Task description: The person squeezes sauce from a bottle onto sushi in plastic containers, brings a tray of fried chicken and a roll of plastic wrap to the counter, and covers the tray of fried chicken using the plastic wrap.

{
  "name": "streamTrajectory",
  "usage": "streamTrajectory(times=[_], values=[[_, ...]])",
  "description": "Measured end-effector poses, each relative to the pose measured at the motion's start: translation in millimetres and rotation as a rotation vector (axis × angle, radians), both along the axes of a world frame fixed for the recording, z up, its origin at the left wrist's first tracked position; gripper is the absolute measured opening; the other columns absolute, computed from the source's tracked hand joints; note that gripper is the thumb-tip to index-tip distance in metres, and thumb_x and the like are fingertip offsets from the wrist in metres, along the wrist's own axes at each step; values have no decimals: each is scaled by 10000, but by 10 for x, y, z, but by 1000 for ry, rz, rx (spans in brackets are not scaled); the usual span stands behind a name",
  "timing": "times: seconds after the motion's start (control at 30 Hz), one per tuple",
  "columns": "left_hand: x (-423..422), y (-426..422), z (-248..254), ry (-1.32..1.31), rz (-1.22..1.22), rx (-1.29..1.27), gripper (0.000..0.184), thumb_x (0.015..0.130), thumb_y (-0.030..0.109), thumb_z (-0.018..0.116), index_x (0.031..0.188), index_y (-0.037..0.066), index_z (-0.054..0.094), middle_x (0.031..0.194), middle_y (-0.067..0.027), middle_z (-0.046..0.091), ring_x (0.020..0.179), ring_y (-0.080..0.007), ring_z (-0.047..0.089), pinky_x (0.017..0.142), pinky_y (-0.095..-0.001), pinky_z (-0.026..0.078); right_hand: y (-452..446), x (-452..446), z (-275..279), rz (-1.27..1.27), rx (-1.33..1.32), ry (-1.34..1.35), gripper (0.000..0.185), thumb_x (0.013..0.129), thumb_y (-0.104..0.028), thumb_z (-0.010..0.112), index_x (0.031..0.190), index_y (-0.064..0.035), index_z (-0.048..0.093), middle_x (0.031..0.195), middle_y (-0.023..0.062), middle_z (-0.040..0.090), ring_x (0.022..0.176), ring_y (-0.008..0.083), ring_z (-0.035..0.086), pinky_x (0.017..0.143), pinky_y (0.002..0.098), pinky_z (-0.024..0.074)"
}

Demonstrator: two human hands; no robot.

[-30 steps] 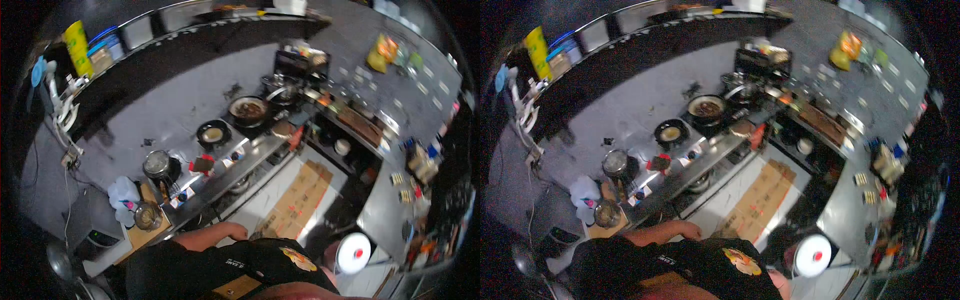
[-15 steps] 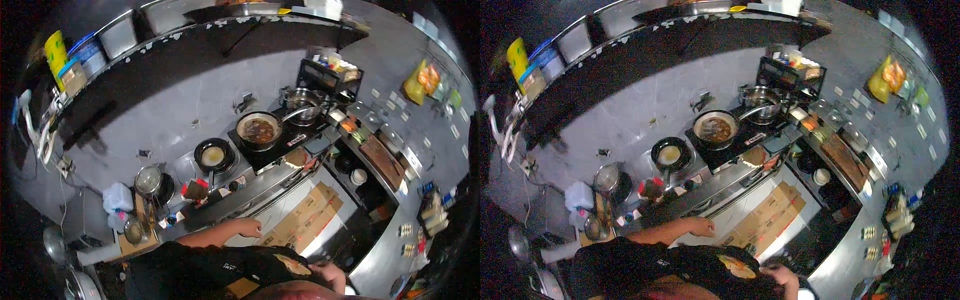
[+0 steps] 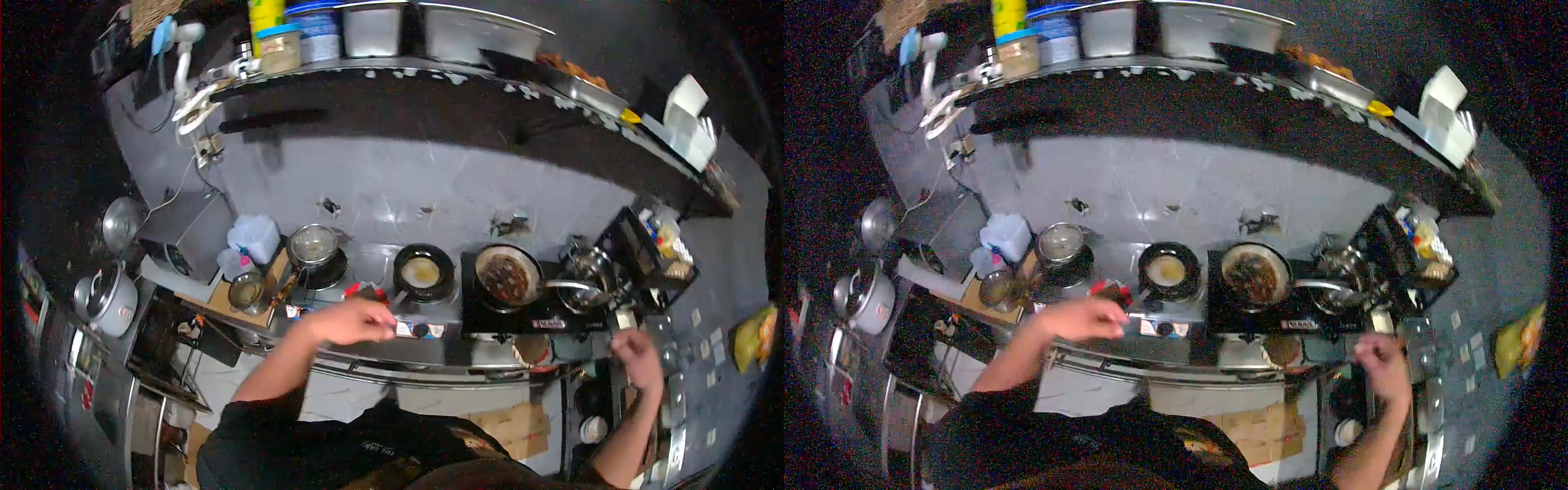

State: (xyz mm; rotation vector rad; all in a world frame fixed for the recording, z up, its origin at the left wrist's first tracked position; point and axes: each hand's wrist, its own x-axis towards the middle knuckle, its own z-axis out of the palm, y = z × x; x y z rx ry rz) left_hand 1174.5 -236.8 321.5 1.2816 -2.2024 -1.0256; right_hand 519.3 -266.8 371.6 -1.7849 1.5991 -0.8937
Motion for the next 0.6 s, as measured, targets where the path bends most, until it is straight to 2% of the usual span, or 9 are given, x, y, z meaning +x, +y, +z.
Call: streamTrajectory(times=[0.13,0.23,0.27,0.3,0.33,0.4,0.47,0.57,0.6], values=[[627,91,1344,341,510,-395,111,1004,156,700,1038,50,695,930,8,678,850,-77,620,777,-284,536,-667,443,1217,45,-297,71,291,1014,-245,697,1220,-46,646,1084,-6,659,990,114,590,892,290,493],[1230,-135,2522,410,659,-877,127,1015,205,650,949,99,675,836,29,632,715,-69,579,665,-246,496,-1147,710,1850,24,-495,112,324,1036,-231,667,1287,-31,625,1177,39,667,1100,142,606,993,298,479],[1155,-139,2940,281,940,-1006,155,1010,220,657,926,91,667,797,23,621,674,-64,566,643,-245,481,-1330,784,1985,-28,-554,72,361,1043,-230,662,1342,-36,604,1242,61,663,1156,152,604,1028,307,470],[1555,-393,3286,161,852,-1214,326,1004,360,679,1069,43,719,747,-12,633,659,-90,547,636,-275,446,-1563,860,2133,-65,-622,32,402,1049,-228,657,1398,-41,584,1308,84,659,1212,162,601,1062,316,461],[1701,-576,3615,66,864,-1469,410,997,408,685,1085,8,718,804,-34,698,713,-116,603,686,-302,481,-1812,898,2254,-67,-679,29,464,1044,-240,668,1449,-46,551,1360,96,642,1247,172,591,1079,324,455],[1789,-789,4205,54,946,-1562,280,917,279,708,1012,16,710,914,-198,736,862,-358,719,775,-464,561,-2485,625,2404,-37,-828,13,613,1021,-285,707,1558,-107,470,1452,120,601,1322,204,565,1125,341,430],[2156,-1191,4763,-90,1082,-1587,412,890,303,771,1153,8,653,995,-167,730,928,-318,707,840,-409,559,-2664,766,2583,-119,-803,86,636,1015,-311,713,1574,-148,456,1471,128,589,1337,216,560,1134,350,424],[2191,-1543,5185,-213,1353,-1403,679,889,353,763,1449,40,538,1346,-277,660,1238,-348,664,1065,-437,511,-2803,843,2710,-230,-702,196,713,981,-406,742,1601,-247,427,1513,152,567,1380,252,539,1150,378,414],[2296,-1611,5383,-319,1260,-1230,867,889,453,776,1540,31,388,1518,-257,427,1345,-421,524,1080,-501,495,-2842,878,2733,-252,-707,252,737,968,-432,751,1602,-242,426,1513,157,567,1388,263,534,1149,384,417]])
